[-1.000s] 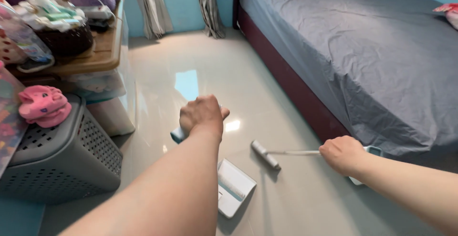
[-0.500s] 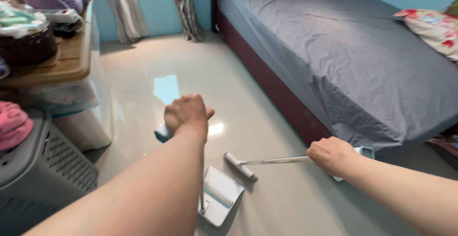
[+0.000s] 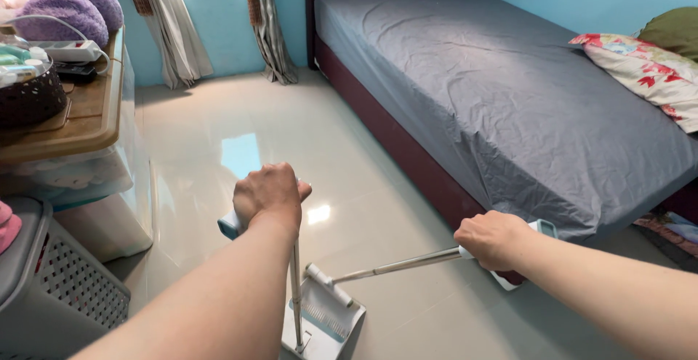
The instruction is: Sweep the floor in the bedroom using a dustpan and a broom.
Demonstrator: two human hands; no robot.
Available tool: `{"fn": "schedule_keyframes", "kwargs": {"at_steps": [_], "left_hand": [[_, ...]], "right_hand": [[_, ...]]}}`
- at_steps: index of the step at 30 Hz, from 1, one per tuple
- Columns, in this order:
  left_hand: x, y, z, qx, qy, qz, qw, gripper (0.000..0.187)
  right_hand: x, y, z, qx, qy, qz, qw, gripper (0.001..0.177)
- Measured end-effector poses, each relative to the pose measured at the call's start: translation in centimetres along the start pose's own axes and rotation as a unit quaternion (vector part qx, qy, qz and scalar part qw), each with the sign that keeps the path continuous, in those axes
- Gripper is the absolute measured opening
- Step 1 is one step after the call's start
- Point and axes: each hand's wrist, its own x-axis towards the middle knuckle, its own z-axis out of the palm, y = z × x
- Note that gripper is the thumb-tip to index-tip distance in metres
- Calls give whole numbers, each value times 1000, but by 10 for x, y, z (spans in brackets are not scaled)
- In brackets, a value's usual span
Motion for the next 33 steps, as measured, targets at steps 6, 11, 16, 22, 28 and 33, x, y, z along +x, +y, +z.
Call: {"fn": "schedule_keyframes", "kwargs": {"at_steps": [6, 11, 16, 22, 28, 33], "left_hand": [[-1, 1, -3, 5, -10, -15, 1000, 18], [-4, -7, 0, -1, -18, -5, 1000, 25], [-12, 1, 6, 7, 3, -4, 1000, 30], [-37, 10, 4, -6, -5, -16, 1000, 36], [-59, 9, 4, -22, -33, -30, 999, 31], [-73, 11, -5, -18, -16, -27, 999, 36]], "right_hand": [[-7, -4, -28, 0, -15, -5, 1000, 14], [-3, -6, -23, 17, -24, 7, 1000, 15], [11, -27, -12, 12, -6, 6, 1000, 34], [28, -58, -2, -84, 149, -5, 985, 8], [29, -93, 8, -63, 70, -15, 995, 8], [20, -95, 21, -76, 105, -11, 991, 32]]}}
